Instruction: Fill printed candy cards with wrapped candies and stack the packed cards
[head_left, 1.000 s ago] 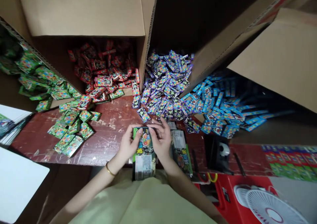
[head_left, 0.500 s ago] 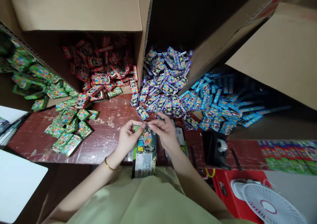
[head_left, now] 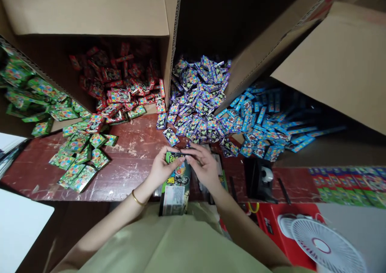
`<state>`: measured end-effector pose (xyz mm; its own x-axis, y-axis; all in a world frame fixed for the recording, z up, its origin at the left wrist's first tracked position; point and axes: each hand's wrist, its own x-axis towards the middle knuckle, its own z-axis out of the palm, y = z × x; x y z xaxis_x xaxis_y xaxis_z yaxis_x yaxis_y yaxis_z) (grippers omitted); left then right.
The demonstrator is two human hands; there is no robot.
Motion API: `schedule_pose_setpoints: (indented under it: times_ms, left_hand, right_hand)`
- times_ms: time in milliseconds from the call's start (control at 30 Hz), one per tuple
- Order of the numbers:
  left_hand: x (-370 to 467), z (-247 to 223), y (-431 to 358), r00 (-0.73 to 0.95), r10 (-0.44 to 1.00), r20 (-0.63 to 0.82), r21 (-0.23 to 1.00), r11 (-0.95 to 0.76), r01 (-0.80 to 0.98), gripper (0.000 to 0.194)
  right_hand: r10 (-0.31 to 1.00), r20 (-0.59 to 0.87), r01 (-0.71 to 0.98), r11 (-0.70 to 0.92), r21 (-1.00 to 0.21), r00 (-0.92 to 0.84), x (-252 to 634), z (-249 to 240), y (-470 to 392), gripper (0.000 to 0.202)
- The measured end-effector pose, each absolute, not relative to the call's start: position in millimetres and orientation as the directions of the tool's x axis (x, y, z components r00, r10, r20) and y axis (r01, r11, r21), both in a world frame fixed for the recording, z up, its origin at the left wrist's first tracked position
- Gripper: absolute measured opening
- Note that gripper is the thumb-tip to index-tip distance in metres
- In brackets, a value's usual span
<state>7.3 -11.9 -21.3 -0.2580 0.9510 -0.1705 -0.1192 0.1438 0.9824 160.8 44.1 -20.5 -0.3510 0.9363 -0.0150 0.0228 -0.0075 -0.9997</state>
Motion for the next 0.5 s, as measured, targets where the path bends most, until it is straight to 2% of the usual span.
schedule_pose_setpoints:
  times_ms: [133,300,500]
  left_hand:
    - [7.3,-27.5,-10.7,-0.237,0.952,-0.193,0.980,0.174,-0.096,0.034]
    - [7.4,-25.3,-8.9,-0.256,0.960,-0.118,0.993,0.122,-0.001,0.032]
    - [8.1,-22.7,-8.7,-0.268,0.958,-0.104,0.992,0.117,0.035,0.030]
  right_hand:
    - [0.907,0.097,0.059,0.133,-0.989,-0.410,160.4,-8.8,72.1,0.016]
    - [0.716,-0.062,0.159,0.070,-0.985,-0.696,151.3,12.4,104.4,0.015]
    - [0.575,-0.117,0.234,0.133,-0.963,-0.810,142.0,23.3,107.4,0.013]
